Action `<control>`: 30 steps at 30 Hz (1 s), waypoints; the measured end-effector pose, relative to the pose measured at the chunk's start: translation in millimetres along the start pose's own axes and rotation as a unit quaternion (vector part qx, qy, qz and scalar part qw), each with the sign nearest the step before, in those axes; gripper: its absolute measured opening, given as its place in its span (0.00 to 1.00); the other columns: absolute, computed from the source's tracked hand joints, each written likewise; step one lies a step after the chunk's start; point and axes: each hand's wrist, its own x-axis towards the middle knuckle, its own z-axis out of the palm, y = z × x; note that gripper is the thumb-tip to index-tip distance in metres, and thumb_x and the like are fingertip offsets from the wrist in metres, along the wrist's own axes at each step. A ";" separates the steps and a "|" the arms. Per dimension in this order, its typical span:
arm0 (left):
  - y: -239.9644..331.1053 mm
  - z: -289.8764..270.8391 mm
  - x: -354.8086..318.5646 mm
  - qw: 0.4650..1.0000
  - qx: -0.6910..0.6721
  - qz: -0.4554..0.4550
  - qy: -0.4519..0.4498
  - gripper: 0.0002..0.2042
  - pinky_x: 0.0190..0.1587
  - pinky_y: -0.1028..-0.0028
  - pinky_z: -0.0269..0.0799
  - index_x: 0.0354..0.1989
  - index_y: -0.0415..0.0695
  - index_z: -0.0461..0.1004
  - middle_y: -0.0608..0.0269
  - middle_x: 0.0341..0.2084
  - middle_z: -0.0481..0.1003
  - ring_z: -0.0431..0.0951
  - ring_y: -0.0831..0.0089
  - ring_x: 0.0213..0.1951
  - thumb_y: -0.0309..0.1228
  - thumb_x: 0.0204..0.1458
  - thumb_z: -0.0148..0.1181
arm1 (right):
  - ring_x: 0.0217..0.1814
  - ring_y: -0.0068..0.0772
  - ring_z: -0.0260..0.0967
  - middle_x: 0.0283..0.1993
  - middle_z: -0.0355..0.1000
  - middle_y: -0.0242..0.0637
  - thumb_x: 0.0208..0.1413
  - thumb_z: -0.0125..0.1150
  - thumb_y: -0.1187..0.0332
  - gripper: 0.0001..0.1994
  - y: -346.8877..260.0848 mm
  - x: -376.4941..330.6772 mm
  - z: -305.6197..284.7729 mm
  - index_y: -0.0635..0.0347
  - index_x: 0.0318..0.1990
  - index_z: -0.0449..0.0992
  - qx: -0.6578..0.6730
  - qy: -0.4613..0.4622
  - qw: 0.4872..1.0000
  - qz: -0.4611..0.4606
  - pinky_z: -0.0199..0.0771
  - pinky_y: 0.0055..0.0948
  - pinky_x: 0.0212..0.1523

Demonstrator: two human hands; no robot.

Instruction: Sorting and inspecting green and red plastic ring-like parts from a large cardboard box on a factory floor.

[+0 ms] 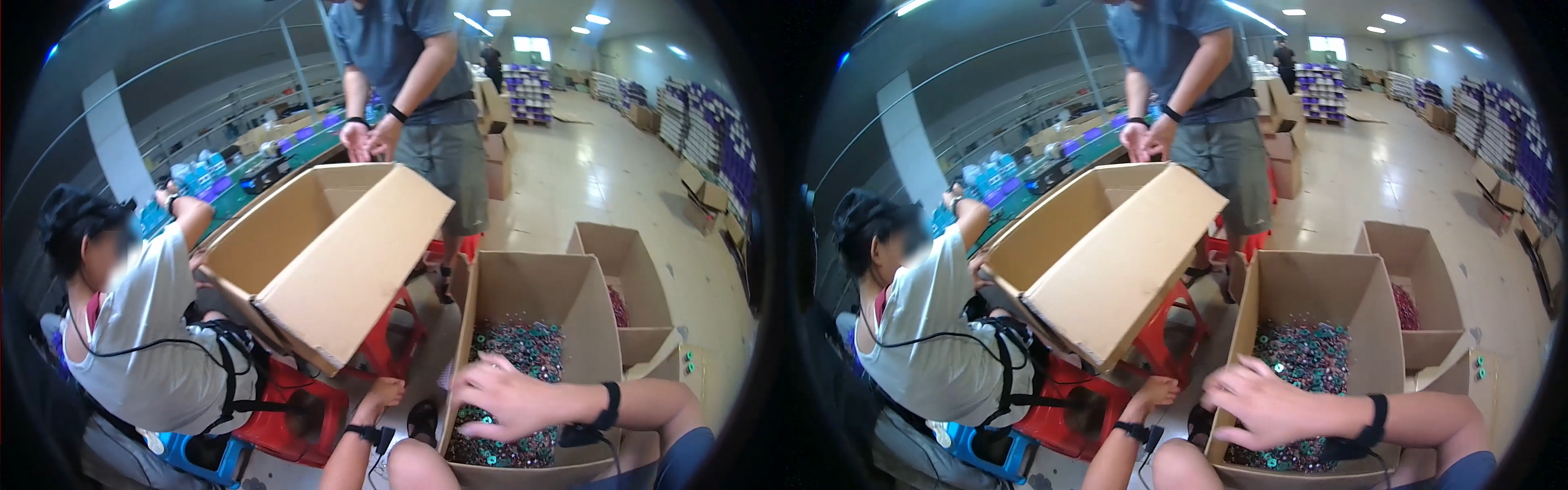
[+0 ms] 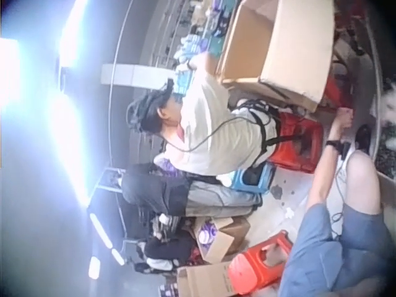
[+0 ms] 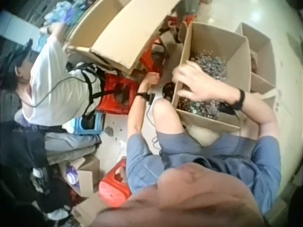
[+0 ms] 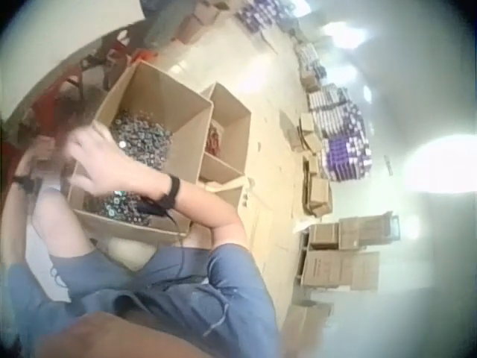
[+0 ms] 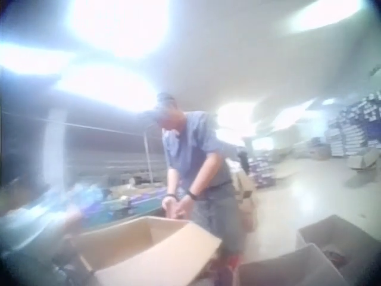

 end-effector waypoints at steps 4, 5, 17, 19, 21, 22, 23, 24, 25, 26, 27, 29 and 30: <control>87.5 7.0 -131.2 0.923 0.335 0.176 0.073 0.15 0.44 0.63 0.74 0.37 0.41 0.80 0.47 0.33 0.79 0.80 0.54 0.40 0.41 0.55 0.56 | 0.53 0.45 0.66 0.47 0.68 0.42 0.53 0.62 0.53 0.19 21.4 -136.8 35.9 0.56 0.45 0.72 0.079 -0.112 0.987 0.086 0.64 0.48 0.56; 121.2 15.7 -164.7 0.897 0.376 0.219 0.081 0.14 0.44 0.60 0.74 0.38 0.43 0.80 0.46 0.32 0.78 0.79 0.50 0.39 0.41 0.55 0.56 | 0.51 0.45 0.68 0.45 0.70 0.42 0.54 0.62 0.52 0.19 29.6 -163.1 49.1 0.56 0.45 0.73 0.134 -0.120 0.976 0.121 0.66 0.45 0.54; 416.5 178.4 -332.3 0.947 -0.024 0.230 -0.223 0.18 0.25 0.77 0.79 0.51 0.29 0.68 0.54 0.24 0.78 0.80 0.70 0.24 0.33 0.62 0.47 | 0.34 0.42 0.75 0.31 0.77 0.41 0.55 0.58 0.48 0.20 161.0 -215.4 133.4 0.58 0.31 0.78 0.232 -0.308 0.840 0.381 0.72 0.40 0.36; 436.1 192.1 -321.1 0.932 -0.079 0.281 -0.214 0.15 0.29 0.81 0.77 0.52 0.33 0.69 0.69 0.23 0.76 0.80 0.77 0.30 0.31 0.63 0.47 | 0.35 0.45 0.75 0.31 0.77 0.44 0.54 0.59 0.50 0.20 172.8 -201.0 162.2 0.61 0.29 0.79 0.200 -0.299 0.866 0.348 0.73 0.42 0.38; 431.3 204.5 -295.6 0.921 -0.195 0.269 -0.202 0.14 0.30 0.81 0.76 0.51 0.34 0.70 0.69 0.24 0.76 0.79 0.78 0.29 0.30 0.62 0.48 | 0.39 0.53 0.74 0.37 0.77 0.49 0.50 0.55 0.59 0.17 181.2 -182.8 190.4 0.64 0.35 0.81 0.102 -0.319 0.873 0.355 0.72 0.45 0.40; 419.9 199.9 -284.8 0.915 -0.251 0.239 -0.205 0.12 0.30 0.79 0.76 0.49 0.35 0.70 0.68 0.26 0.76 0.77 0.79 0.29 0.28 0.61 0.48 | 0.43 0.50 0.75 0.41 0.78 0.48 0.45 0.54 0.64 0.16 182.0 -163.0 196.3 0.62 0.38 0.82 0.082 -0.346 0.872 0.336 0.74 0.44 0.43; 396.1 218.6 -243.5 0.903 -0.319 0.196 -0.209 0.12 0.31 0.79 0.75 0.49 0.35 0.71 0.66 0.26 0.76 0.76 0.78 0.28 0.28 0.61 0.49 | 0.43 0.50 0.75 0.41 0.78 0.48 0.45 0.54 0.64 0.16 192.0 -186.1 217.4 0.62 0.38 0.82 0.100 -0.349 0.858 0.363 0.74 0.44 0.43; 364.8 228.7 -219.6 0.890 -0.343 0.192 -0.231 0.11 0.30 0.77 0.73 0.46 0.36 0.72 0.65 0.24 0.74 0.75 0.75 0.27 0.30 0.60 0.50 | 0.45 0.49 0.75 0.43 0.77 0.47 0.45 0.55 0.64 0.16 204.0 -193.4 239.8 0.61 0.39 0.81 0.099 -0.368 0.838 0.390 0.75 0.45 0.44; 331.3 239.2 -215.2 0.898 -0.319 0.206 -0.223 0.10 0.30 0.75 0.71 0.42 0.38 0.72 0.64 0.22 0.74 0.75 0.73 0.27 0.32 0.59 0.51 | 0.46 0.49 0.75 0.45 0.77 0.46 0.45 0.56 0.65 0.16 207.0 -196.6 252.9 0.61 0.40 0.81 0.088 -0.378 0.823 0.415 0.75 0.46 0.45; 296.5 245.9 -204.9 0.912 -0.286 0.209 -0.206 0.10 0.31 0.74 0.70 0.40 0.40 0.71 0.64 0.21 0.74 0.75 0.73 0.27 0.34 0.59 0.53 | 0.47 0.47 0.76 0.46 0.77 0.45 0.45 0.56 0.66 0.15 207.2 -189.3 259.8 0.60 0.40 0.82 0.099 -0.351 0.821 0.440 0.75 0.50 0.46; 259.5 255.1 -188.7 0.929 -0.267 0.136 -0.216 0.11 0.32 0.73 0.71 0.41 0.40 0.72 0.63 0.23 0.74 0.75 0.72 0.28 0.36 0.59 0.53 | 0.51 0.48 0.74 0.51 0.75 0.48 0.45 0.58 0.65 0.21 221.7 -197.4 291.8 0.58 0.50 0.78 0.100 -0.350 0.820 0.441 0.75 0.54 0.47; 200.8 256.9 -170.6 0.958 -0.234 0.043 -0.160 0.12 0.37 0.73 0.75 0.46 0.40 0.74 0.63 0.31 0.77 0.77 0.74 0.33 0.34 0.61 0.53 | 0.61 0.53 0.66 0.62 0.65 0.51 0.46 0.59 0.63 0.31 215.5 -183.8 297.1 0.49 0.62 0.67 0.129 -0.333 0.803 0.477 0.72 0.57 0.51; 179.0 254.6 -160.1 0.962 -0.221 0.025 -0.159 0.12 0.39 0.74 0.75 0.47 0.39 0.74 0.62 0.33 0.78 0.77 0.76 0.34 0.34 0.62 0.52 | 0.64 0.57 0.60 0.65 0.60 0.52 0.47 0.59 0.62 0.33 216.2 -179.7 310.3 0.43 0.65 0.62 0.110 -0.350 0.795 0.483 0.69 0.59 0.54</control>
